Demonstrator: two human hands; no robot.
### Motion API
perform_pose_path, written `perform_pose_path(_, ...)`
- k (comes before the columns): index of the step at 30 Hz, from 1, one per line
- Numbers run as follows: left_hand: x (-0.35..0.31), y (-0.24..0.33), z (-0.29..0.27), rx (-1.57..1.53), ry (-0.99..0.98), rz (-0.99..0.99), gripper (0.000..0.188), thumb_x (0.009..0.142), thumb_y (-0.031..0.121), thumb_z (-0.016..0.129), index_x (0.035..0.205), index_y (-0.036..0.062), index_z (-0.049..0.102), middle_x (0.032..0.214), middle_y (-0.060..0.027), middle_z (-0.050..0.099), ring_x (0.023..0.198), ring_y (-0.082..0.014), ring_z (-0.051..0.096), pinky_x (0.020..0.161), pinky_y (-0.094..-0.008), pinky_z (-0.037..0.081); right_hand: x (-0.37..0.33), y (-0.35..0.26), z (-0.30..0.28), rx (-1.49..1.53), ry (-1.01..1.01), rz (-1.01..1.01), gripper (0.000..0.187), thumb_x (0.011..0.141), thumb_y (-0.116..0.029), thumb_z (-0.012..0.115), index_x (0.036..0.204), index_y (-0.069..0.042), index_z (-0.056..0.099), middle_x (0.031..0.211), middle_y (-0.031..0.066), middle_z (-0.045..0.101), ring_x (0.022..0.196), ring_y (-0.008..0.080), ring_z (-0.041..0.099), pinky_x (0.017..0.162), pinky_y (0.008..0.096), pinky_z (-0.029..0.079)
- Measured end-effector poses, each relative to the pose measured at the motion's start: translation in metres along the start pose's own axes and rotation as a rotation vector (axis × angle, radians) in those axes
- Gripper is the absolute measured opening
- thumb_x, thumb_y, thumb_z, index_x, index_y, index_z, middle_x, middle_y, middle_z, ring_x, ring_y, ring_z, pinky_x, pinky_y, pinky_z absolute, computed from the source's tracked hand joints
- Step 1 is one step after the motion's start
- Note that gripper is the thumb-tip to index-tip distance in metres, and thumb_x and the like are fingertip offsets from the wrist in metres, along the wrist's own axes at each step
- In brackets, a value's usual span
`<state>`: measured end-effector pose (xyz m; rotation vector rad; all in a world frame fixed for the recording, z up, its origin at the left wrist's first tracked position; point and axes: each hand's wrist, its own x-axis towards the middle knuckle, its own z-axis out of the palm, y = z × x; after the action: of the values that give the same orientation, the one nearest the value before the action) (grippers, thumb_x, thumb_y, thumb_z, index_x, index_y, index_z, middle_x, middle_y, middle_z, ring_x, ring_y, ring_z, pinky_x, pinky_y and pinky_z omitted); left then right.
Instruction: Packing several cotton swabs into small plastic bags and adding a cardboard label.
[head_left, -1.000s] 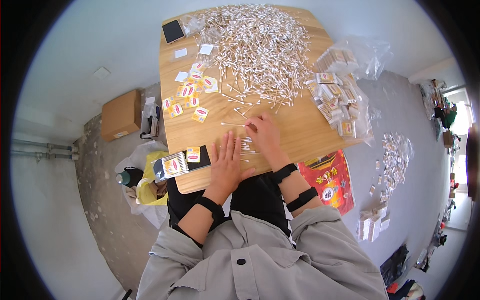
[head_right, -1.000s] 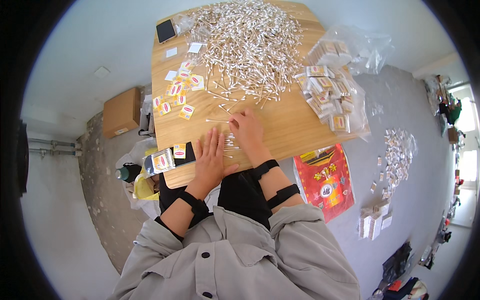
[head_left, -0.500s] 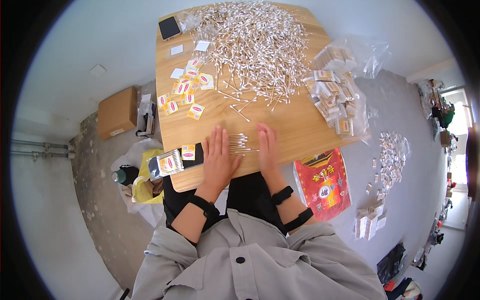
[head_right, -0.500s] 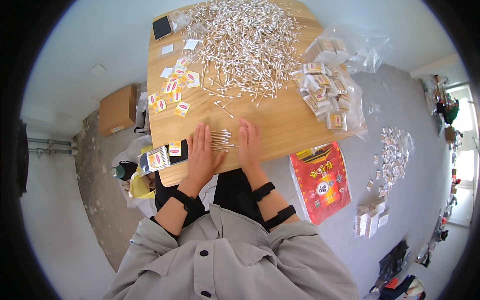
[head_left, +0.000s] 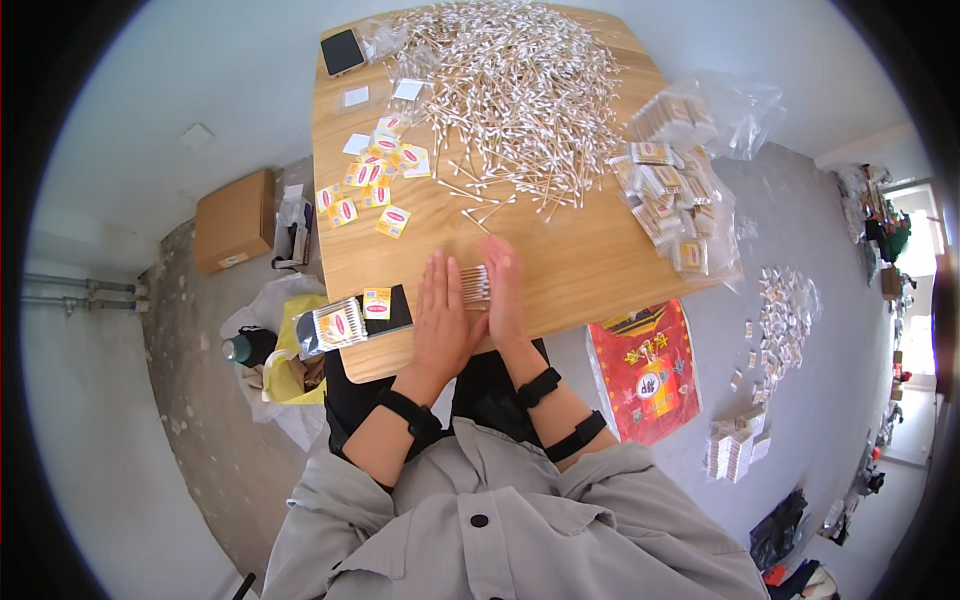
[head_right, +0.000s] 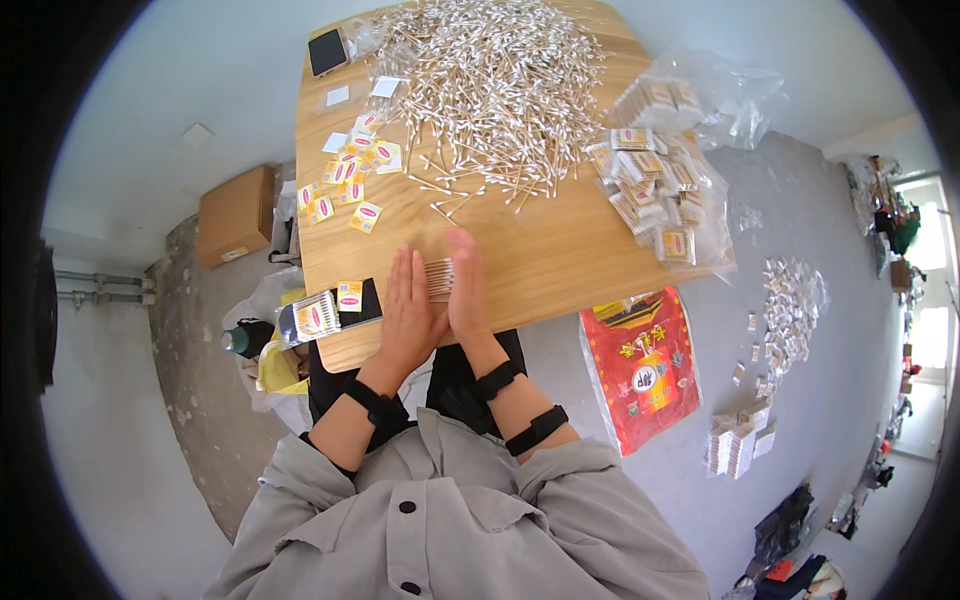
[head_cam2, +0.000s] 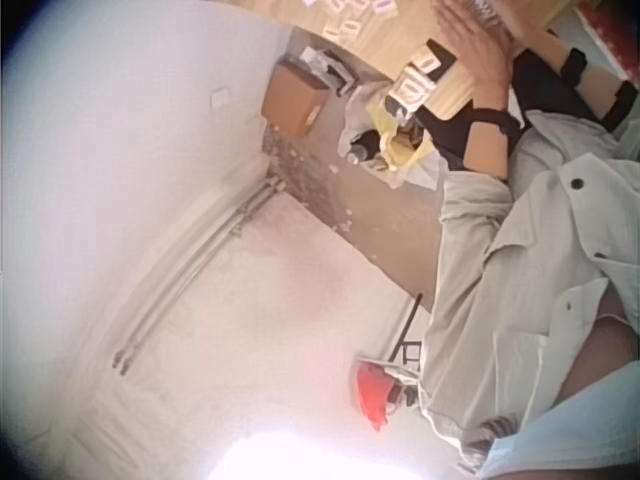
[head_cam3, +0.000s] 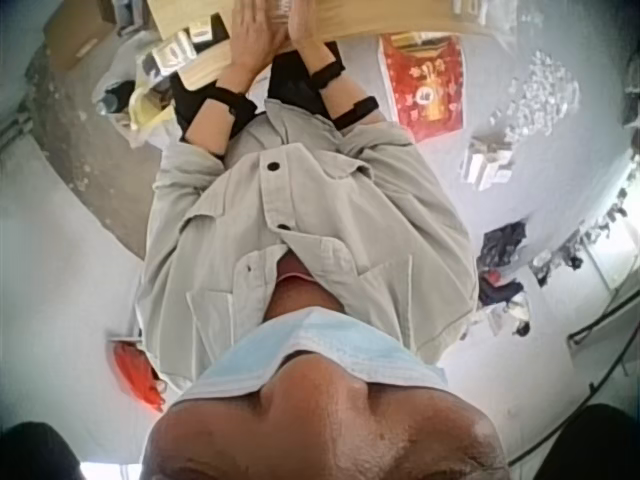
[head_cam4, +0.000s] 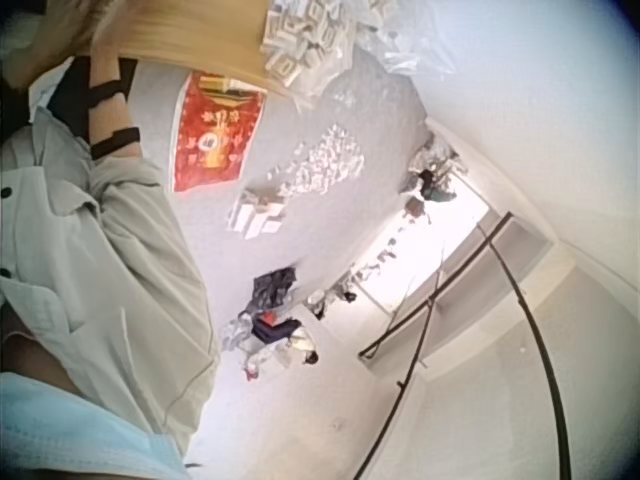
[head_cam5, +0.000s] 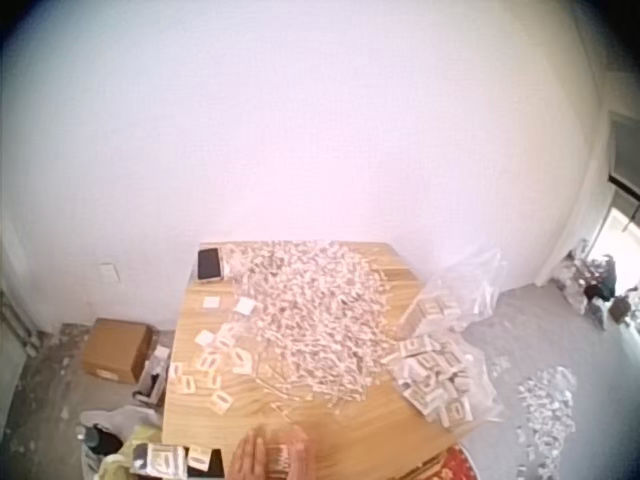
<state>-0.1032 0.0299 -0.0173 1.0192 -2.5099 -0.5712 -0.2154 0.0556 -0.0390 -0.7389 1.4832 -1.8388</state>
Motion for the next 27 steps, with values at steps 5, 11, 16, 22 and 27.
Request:
perform_pose_path(5, -0.011, -0.009, -0.022, 0.099, 0.011, -0.144, 0.113, 0.069, 0.044, 0.081, 0.146, -0.012, 0.018, 0.156, -0.0292, 0.016, 0.146, -0.0413, 0.014, 0.116, -0.0548, 0.015, 0.0, -0.006, -0.005, 0.134, 0.039, 0.066, 0.062, 0.105, -0.045, 0.031, 0.145, 0.001, 0.029, 0.146, 0.0177, 0.038, 0.139, 0.0269, 0.034, 0.116, 0.0381, 0.024)
perform_pose_path(11, -0.017, -0.01, -0.013, 0.292, -0.112, -0.14, 0.113, 0.073, 0.06, 0.07, 0.147, -0.0105, 0.022, 0.157, -0.0265, 0.015, 0.148, -0.0369, 0.01, 0.117, -0.055, 0.01, 0.001, 0.007, -0.002, 0.034, -0.008, 0.011, 0.057, 0.105, -0.042, 0.031, 0.143, 0.001, 0.035, 0.145, 0.0166, 0.039, 0.138, 0.0271, 0.035, 0.116, 0.0385, 0.025)
perform_pose_path(16, -0.019, -0.012, -0.012, 0.264, -0.097, -0.149, 0.108, 0.076, 0.057, 0.069, 0.146, -0.0108, 0.023, 0.157, -0.0261, 0.016, 0.148, -0.0379, 0.011, 0.116, -0.0553, 0.011, -0.001, 0.005, 0.006, -0.078, -0.031, -0.047, 0.051, 0.105, -0.036, 0.033, 0.14, 0.0, 0.04, 0.14, 0.014, 0.044, 0.134, 0.0245, 0.041, 0.114, 0.0384, 0.029)
perform_pose_path(22, -0.019, -0.008, -0.016, 0.191, -0.04, -0.074, 0.101, 0.078, 0.051, 0.07, 0.148, -0.0064, 0.025, 0.157, -0.0233, 0.018, 0.147, -0.0362, 0.015, 0.116, -0.0545, 0.014, 0.002, -0.009, -0.008, -0.015, 0.101, -0.014, 0.029, 0.098, -0.014, 0.051, 0.124, -0.002, 0.056, 0.121, 0.0112, 0.054, 0.111, 0.0208, 0.054, 0.096, 0.03, 0.042)
perform_pose_path(27, -0.019, -0.008, -0.014, 0.215, -0.055, 0.002, 0.097, 0.079, 0.049, 0.069, 0.148, -0.0043, 0.026, 0.157, -0.0207, 0.021, 0.147, -0.0335, 0.017, 0.117, -0.0532, 0.015, -0.006, -0.029, -0.032, -0.62, -0.053, -0.072, 0.027, 0.083, -0.003, 0.065, 0.11, -0.006, 0.064, 0.102, 0.0095, 0.053, 0.093, 0.021, 0.055, 0.079, 0.0312, 0.048)
